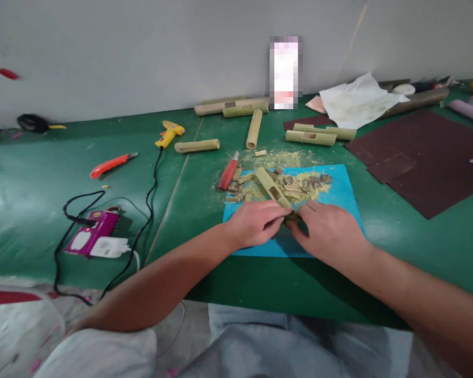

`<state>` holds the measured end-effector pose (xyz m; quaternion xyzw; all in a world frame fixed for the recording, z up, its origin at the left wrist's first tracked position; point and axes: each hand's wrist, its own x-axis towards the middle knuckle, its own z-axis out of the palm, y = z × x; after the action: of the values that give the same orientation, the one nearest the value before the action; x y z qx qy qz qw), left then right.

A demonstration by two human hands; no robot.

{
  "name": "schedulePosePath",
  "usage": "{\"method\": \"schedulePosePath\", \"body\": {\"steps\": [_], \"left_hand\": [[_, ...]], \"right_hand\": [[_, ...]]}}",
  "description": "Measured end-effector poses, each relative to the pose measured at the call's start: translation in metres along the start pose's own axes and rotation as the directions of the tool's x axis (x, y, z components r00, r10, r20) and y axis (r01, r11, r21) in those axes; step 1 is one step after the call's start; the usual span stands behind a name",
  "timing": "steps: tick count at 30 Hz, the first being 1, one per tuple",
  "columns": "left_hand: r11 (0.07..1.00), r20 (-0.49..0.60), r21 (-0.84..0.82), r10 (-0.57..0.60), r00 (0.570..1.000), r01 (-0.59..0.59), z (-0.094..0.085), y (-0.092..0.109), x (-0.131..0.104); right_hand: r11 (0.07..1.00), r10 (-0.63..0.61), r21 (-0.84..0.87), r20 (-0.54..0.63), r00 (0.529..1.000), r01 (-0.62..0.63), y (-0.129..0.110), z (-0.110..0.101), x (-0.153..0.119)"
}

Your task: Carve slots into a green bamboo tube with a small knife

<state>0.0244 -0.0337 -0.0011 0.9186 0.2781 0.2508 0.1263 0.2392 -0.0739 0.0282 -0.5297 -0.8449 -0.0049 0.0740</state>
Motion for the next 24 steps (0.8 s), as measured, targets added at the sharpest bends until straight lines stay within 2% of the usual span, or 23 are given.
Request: {"method": "schedulePosePath", "body": {"steps": [2, 7, 9, 12, 14, 16, 20, 22, 24], "left_hand": [[0.998, 0.014, 0.057, 0.024, 1.0, -0.025, 0.0, -0.002, -0.001], [0.981, -0.091, 0.183, -0.043, 0.995, 0.059, -0.001, -0.002, -0.001], [0.98, -0.058, 0.196, -0.025, 0.998, 0.036, -0.001, 0.005, 0.0], [0.982, 0.045, 0.191, 0.007, 0.999, -0.016, -0.002, 0.016, 0.002], [0.984, 0.077, 0.175, 0.026, 0.997, -0.039, -0.002, 0.018, 0.003], [0.983, 0.051, 0.183, 0.026, 0.998, -0.035, -0.002, 0.013, 0.003], [0.971, -0.056, 0.232, -0.054, 0.997, 0.065, -0.003, 0.002, 0.001], [0.971, -0.023, 0.233, -0.041, 0.999, 0.045, -0.004, 0.003, 0.0], [0.975, 0.058, 0.222, 0.018, 0.998, -0.03, -0.005, 0.007, 0.0]], "right_hand": [[1.0, 0.001, 0.001, 0.027, 1.0, -0.001, -0.001, -0.001, 0.0], [1.0, 0.007, -0.008, 0.062, 0.998, -0.006, -0.002, -0.003, 0.001], [1.0, -0.007, -0.004, 0.05, 0.999, 0.007, -0.002, -0.004, 0.001], [1.0, -0.015, -0.006, 0.032, 0.999, 0.015, -0.001, -0.004, 0.002], [1.0, -0.007, -0.012, 0.047, 0.999, 0.007, -0.001, -0.004, 0.002], [1.0, 0.004, -0.015, 0.079, 0.997, -0.002, -0.002, -0.004, 0.002], [0.999, 0.026, -0.025, 0.099, 0.995, -0.024, -0.003, -0.005, 0.003], [0.999, 0.022, -0.029, 0.103, 0.994, -0.019, -0.004, -0.006, 0.004], [0.999, 0.02, -0.031, 0.117, 0.993, -0.017, -0.004, -0.006, 0.004]]}}
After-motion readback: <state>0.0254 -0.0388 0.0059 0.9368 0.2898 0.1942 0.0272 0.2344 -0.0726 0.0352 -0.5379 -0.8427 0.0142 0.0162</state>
